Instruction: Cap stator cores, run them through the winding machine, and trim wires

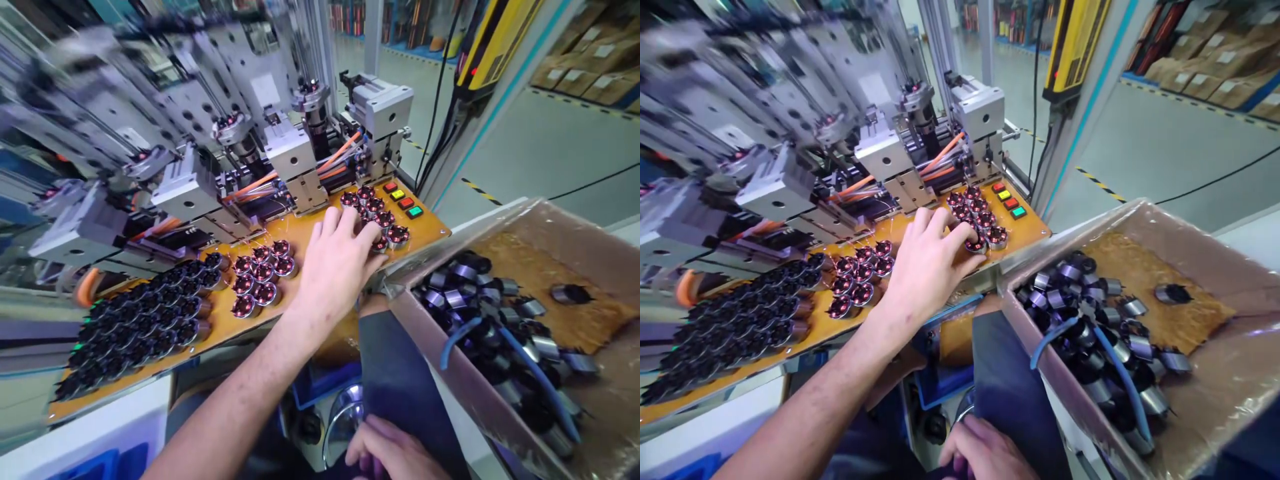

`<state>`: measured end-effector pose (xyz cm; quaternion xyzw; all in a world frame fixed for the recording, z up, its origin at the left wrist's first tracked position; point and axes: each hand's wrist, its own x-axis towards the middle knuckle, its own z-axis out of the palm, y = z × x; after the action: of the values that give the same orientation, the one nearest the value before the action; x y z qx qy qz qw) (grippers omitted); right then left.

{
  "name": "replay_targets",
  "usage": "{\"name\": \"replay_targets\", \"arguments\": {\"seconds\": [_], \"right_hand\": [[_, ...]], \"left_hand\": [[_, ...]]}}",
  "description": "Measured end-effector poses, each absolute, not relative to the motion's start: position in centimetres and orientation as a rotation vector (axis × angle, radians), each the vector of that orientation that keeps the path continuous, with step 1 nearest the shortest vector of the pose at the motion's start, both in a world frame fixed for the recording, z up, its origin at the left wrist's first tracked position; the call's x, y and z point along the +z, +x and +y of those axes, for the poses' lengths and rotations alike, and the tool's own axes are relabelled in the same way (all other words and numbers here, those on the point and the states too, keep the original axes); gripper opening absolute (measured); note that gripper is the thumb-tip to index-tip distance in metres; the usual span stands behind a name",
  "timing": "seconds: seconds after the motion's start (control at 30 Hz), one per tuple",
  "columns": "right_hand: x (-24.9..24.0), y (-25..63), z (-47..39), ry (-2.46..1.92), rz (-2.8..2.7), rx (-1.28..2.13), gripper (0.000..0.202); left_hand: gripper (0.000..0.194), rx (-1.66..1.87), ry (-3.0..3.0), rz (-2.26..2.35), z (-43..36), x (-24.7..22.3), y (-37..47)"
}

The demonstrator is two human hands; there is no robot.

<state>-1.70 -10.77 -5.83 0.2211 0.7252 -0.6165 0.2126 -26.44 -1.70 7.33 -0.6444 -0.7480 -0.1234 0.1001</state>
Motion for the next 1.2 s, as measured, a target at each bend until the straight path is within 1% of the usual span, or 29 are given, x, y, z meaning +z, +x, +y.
{"name": "replay_targets", "arguments": {"seconds": [0.1,0.17,0.2,0.23,0.27,0.3,0.37,0.43,0.53,0.63,0.67,0.73,0.8,0.83,0.87,0.9,0.97,1.0,1.07,1.1,1.13,1.2], "right_hand": [[-6.0,-1.7,-11.0,0.616,2.012,-1.800,0.024],[-5.4,-1.5,-10.8,0.639,2.071,-1.954,0.018],[-4.8,-1.4,-10.6,0.666,2.124,-2.050,0.012],[-3.9,-1.2,-10.2,0.720,2.189,-2.146,0.006],[-2.8,-1.1,-9.9,0.809,2.261,-2.230,0.006],[-1.6,-1.1,-9.4,0.920,2.330,-2.298,0.011],[1.0,-1.3,-8.6,1.179,2.440,-2.405,0.016],[3.2,-1.9,-8.2,1.265,2.525,-2.506,0.014],[5.1,-3.3,-8.7,1.057,2.549,-2.533,0.006],[5.5,-4.3,-10.2,0.897,2.452,-2.455,0.007],[5.5,-4.5,-10.6,0.864,2.480,-2.395,0.008],[5.1,-4.5,-10.7,0.797,2.706,-2.164,0.012],[4.8,-4.5,-10.2,0.778,3.029,-1.863,0.013],[4.7,-4.6,-9.9,0.820,3.147,-1.764,0.012],[4.7,-4.7,-9.7,0.898,3.199,-1.741,0.011],[4.7,-4.8,-9.7,0.998,3.185,-1.800,0.009],[5.1,-5.2,-10.4,1.101,2.992,-2.084,0.005],[5.4,-5.4,-11.2,1.058,2.845,-2.241,0.012],[5.7,-5.6,-13.3,0.854,2.537,-2.476,0.037],[5.6,-5.7,-14.4,0.761,2.397,-2.553,0.041],[5.5,-5.7,-15.3,0.697,2.274,-2.615,0.035],[5.0,-5.6,-16.4,0.668,2.108,-2.712,0.010]], "left_hand": [[0.012,-0.523,-1.915,-2.164,-2.6,6.9,-26.5],[0.008,-0.855,-1.952,-2.192,-4.7,7.2,-25.9],[0.011,-1.101,-1.949,-2.232,-6.2,7.4,-25.5],[0.018,-1.369,-1.916,-2.274,-7.8,7.7,-24.9],[0.027,-1.616,-1.855,-2.307,-9.6,7.9,-24.2],[0.035,-1.805,-1.780,-2.336,-11.4,8.1,-23.5],[0.043,-1.973,-1.677,-2.393,-14.9,8.1,-22.2],[0.044,-2.013,-1.644,-2.436,-18.2,7.8,-21.1],[0.053,-2.052,-1.622,-2.439,-22.3,7.0,-20.2],[0.056,-2.000,-1.632,-2.465,-25.9,6.8,-19.8],[0.055,-2.003,-1.628,-2.521,-27.0,7.0,-19.8],[0.051,-2.115,-1.597,-2.681,-29.1,7.3,-19.5],[0.045,-2.345,-1.515,-2.778,-30.8,7.6,-19.1],[0.042,-2.455,-1.442,-2.775,-31.3,7.6,-18.8],[0.040,-2.529,-1.359,-2.736,-31.7,7.5,-18.5],[0.042,-2.559,-1.269,-2.675,-32.0,7.3,-18.2],[0.052,-2.494,-1.099,-2.546,-32.0,6.8,-17.7],[0.057,-2.421,-1.057,-2.489,-31.8,6.5,-17.5],[0.061,-2.259,-1.056,-2.403,-31.7,5.9,-17.2],[0.060,-2.186,-1.087,-2.377,-31.6,5.6,-17.1],[0.058,-2.123,-1.130,-2.354,-31.7,5.4,-17.0],[0.055,-2.029,-1.204,-2.329,-32.0,5.2,-16.8]]}}
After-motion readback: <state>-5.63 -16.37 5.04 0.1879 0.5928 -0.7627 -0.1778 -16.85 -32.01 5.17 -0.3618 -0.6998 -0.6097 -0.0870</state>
